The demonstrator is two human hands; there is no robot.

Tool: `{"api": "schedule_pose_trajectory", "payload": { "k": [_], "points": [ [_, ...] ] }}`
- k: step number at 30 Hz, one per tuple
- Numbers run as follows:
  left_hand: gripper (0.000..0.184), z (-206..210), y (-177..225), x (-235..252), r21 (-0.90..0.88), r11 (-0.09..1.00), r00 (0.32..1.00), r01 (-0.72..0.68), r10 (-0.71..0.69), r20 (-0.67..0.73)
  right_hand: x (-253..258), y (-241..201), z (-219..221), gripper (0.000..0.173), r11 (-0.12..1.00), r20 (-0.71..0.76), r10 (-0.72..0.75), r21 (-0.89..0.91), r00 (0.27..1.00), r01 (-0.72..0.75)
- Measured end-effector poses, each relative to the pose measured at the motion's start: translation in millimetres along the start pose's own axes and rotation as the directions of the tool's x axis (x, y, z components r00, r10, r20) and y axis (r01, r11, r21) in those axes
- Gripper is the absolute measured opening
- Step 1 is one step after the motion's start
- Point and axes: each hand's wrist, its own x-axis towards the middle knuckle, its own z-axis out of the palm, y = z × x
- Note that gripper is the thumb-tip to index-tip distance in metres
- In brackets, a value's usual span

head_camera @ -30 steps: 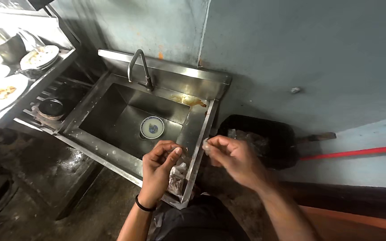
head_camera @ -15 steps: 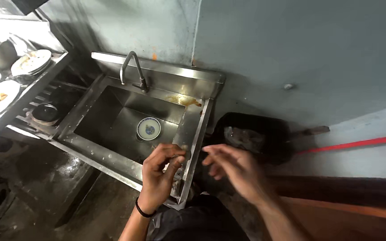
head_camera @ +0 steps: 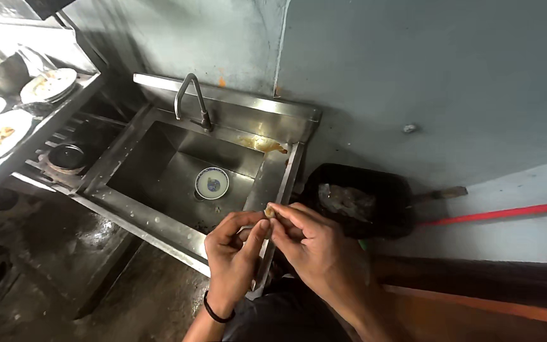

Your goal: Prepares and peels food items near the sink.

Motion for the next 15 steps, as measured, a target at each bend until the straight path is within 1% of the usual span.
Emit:
{"api": "schedule_pose_trajectory", "payload": {
  "k": [2, 3, 5, 9, 12, 15],
  "points": [
    [0.014, -4.2, 2.3, 1.4, 0.029, 0.999, 0.999, 0.046, -0.046, 0.002, -1.9, -1.9, 4.2, 0.026, 0.999, -0.010, -0.043, -0.018, 0.999, 0.043],
    [0.014, -6.6, 2.4, 1.7, 0.037, 0.998, 0.999, 0.042, -0.043, 0.014, -3.1, -2.3, 6.0, 0.026, 0.998, -0.016, -0.064, -0.029, 0.998, 0.064],
    [0.012, -10.9, 1.9, 2.1, 0.063, 0.998, 0.999, 0.003, -0.005, 0.033, -4.4, -2.8, 8.9, 0.024, 0.992, -0.023, -0.108, -0.066, 0.994, 0.106],
    [0.011, -12.3, -1.9, 1.0, 0.114, 0.991, 0.998, -0.067, 0.065, 0.025, -6.0, -1.3, 14.9, 0.021, 0.971, -0.072, -0.200, -0.147, 0.977, 0.188],
    [0.012, -11.2, -5.3, 2.2, 0.107, 0.991, 0.997, -0.082, 0.082, 0.005, -5.0, 1.8, 16.2, 0.017, 0.965, -0.075, -0.232, -0.146, 0.970, 0.220],
    [0.014, -9.4, -7.0, 5.3, 0.081, 0.993, 0.997, -0.081, 0.082, -0.013, -4.2, 4.8, 17.1, 0.014, 0.968, -0.085, -0.225, -0.132, 0.971, 0.213]
  ]
}}
